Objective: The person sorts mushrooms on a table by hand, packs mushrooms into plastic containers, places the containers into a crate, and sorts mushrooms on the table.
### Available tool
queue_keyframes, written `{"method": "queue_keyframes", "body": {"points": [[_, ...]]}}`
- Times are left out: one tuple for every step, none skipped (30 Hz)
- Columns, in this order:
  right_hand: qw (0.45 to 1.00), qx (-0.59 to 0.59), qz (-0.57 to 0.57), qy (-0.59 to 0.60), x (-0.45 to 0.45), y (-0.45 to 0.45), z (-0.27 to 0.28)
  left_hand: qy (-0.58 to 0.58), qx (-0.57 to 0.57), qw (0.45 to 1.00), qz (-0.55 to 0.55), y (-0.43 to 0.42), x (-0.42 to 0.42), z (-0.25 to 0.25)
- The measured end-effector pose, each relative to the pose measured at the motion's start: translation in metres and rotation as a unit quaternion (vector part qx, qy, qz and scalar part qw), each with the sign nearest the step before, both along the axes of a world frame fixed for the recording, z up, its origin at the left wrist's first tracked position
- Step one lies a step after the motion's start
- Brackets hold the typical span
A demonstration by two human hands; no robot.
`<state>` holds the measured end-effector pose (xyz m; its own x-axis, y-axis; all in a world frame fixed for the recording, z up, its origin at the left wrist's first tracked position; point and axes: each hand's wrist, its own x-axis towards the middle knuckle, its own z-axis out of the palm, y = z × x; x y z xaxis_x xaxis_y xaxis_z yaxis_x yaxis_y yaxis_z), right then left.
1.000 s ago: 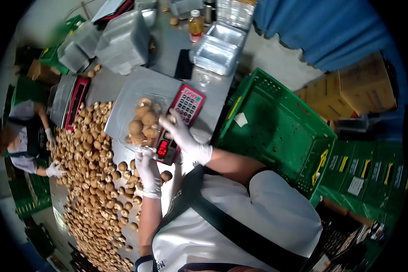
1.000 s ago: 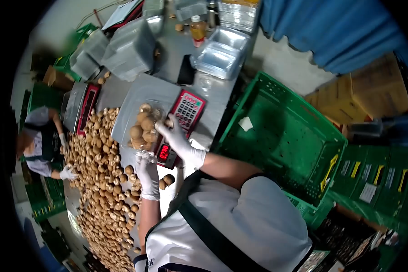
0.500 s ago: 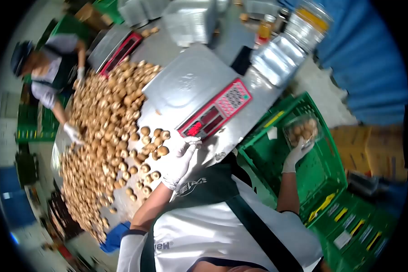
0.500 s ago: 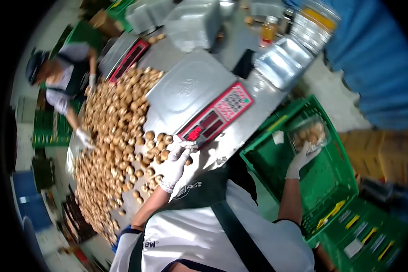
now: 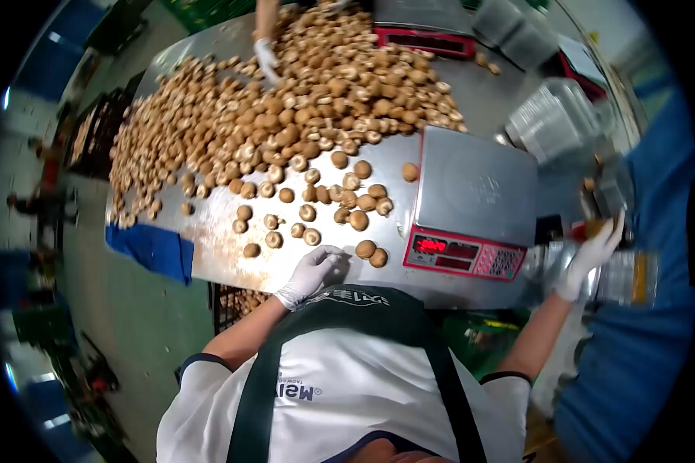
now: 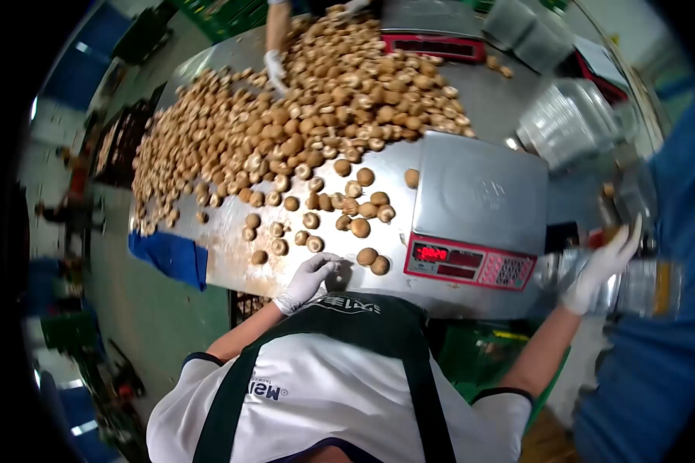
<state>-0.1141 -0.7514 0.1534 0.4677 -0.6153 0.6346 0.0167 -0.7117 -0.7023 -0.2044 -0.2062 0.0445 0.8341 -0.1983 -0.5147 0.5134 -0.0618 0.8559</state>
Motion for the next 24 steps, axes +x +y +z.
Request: {"method": "queue_keyframes", "body": {"points": [[0.998, 0.018, 0.054, 0.03, 0.042, 0.006, 0.01, -0.012, -0.006, 1.0, 0.016, 0.002, -0.005, -0.013], [0.993, -0.056, 0.073, 0.068, 0.078, -0.001, 0.006, -0.004, -0.013, 0.999, 0.036, 0.006, -0.01, -0.02], [0.982, -0.13, 0.092, 0.099, 0.114, -0.006, 0.003, 0.003, -0.02, 0.998, 0.054, 0.008, -0.013, -0.026], [0.945, -0.293, 0.075, 0.127, 0.148, -0.033, -0.015, 0.008, -0.029, 0.997, 0.071, 0.01, -0.016, -0.033], [0.935, -0.304, 0.081, 0.165, 0.179, -0.064, -0.042, -0.008, -0.018, 0.996, 0.083, 0.014, -0.02, -0.041], [0.93, -0.275, 0.075, 0.234, 0.197, -0.078, -0.053, -0.003, 0.002, 0.996, 0.094, 0.016, -0.02, -0.037], [0.919, -0.245, 0.068, 0.303, 0.207, -0.087, -0.062, 0.005, 0.023, 0.994, 0.104, 0.017, -0.02, -0.029], [0.901, -0.215, 0.059, 0.372, 0.213, -0.092, -0.066, 0.015, 0.043, 0.993, 0.113, 0.018, -0.022, -0.025], [0.918, -0.187, 0.083, 0.339, 0.216, -0.093, -0.067, -0.003, 0.05, 0.99, 0.129, 0.018, -0.023, -0.025], [0.932, -0.158, 0.106, 0.308, 0.217, -0.096, -0.065, 0.044, 0.036, 0.988, 0.141, 0.019, -0.023, -0.019], [0.929, -0.121, 0.146, 0.317, 0.218, -0.103, -0.058, 0.071, 0.009, 0.987, 0.145, 0.021, -0.023, -0.019], [0.927, -0.1, 0.186, 0.31, 0.223, -0.119, -0.06, 0.098, -0.018, 0.984, 0.146, 0.022, -0.022, -0.019], [0.924, -0.097, 0.185, 0.319, 0.226, -0.128, -0.06, 0.092, -0.003, 0.986, 0.142, 0.02, -0.02, -0.018], [0.922, -0.093, 0.182, 0.328, 0.225, -0.138, -0.061, 0.08, 0.011, 0.988, 0.131, 0.019, -0.018, -0.018], [0.923, -0.113, 0.153, 0.335, 0.222, -0.137, -0.06, 0.067, 0.025, 0.99, 0.119, 0.018, -0.016, -0.019], [0.922, -0.133, 0.124, 0.341, 0.221, -0.132, -0.056, 0.053, 0.039, 0.992, 0.106, 0.017, -0.015, -0.02], [0.92, -0.154, 0.095, 0.346, 0.22, -0.126, -0.051, 0.048, 0.025, 0.992, 0.116, 0.018, -0.015, -0.022], [0.938, -0.16, 0.057, 0.303, 0.219, -0.117, -0.044, 0.052, 0.046, 0.992, 0.105, 0.019, -0.012, -0.018], [0.952, -0.164, 0.019, 0.259, 0.216, -0.107, -0.033, 0.056, 0.068, 0.992, 0.094, 0.021, -0.008, -0.008], [0.962, -0.167, -0.019, 0.214, 0.213, -0.1, -0.02, 0.061, 0.09, 0.991, 0.082, 0.023, -0.005, -0.003], [0.966, -0.163, -0.055, 0.193, 0.211, -0.103, -0.008, -0.012, 0.106, 0.99, 0.096, 0.026, -0.003, -0.008], [0.97, -0.196, -0.024, 0.144, 0.196, -0.082, 0.011, -0.068, 0.141, 0.982, 0.105, 0.029, 0.003, -0.007], [0.968, -0.231, 0.007, 0.098, 0.18, -0.059, 0.03, -0.09, 0.165, 0.976, 0.112, 0.033, 0.014, -0.003], [0.989, -0.13, 0.042, 0.052, 0.153, 0.008, 0.053, -0.113, 0.187, 0.969, 0.118, 0.037, 0.028, -0.003]]}}
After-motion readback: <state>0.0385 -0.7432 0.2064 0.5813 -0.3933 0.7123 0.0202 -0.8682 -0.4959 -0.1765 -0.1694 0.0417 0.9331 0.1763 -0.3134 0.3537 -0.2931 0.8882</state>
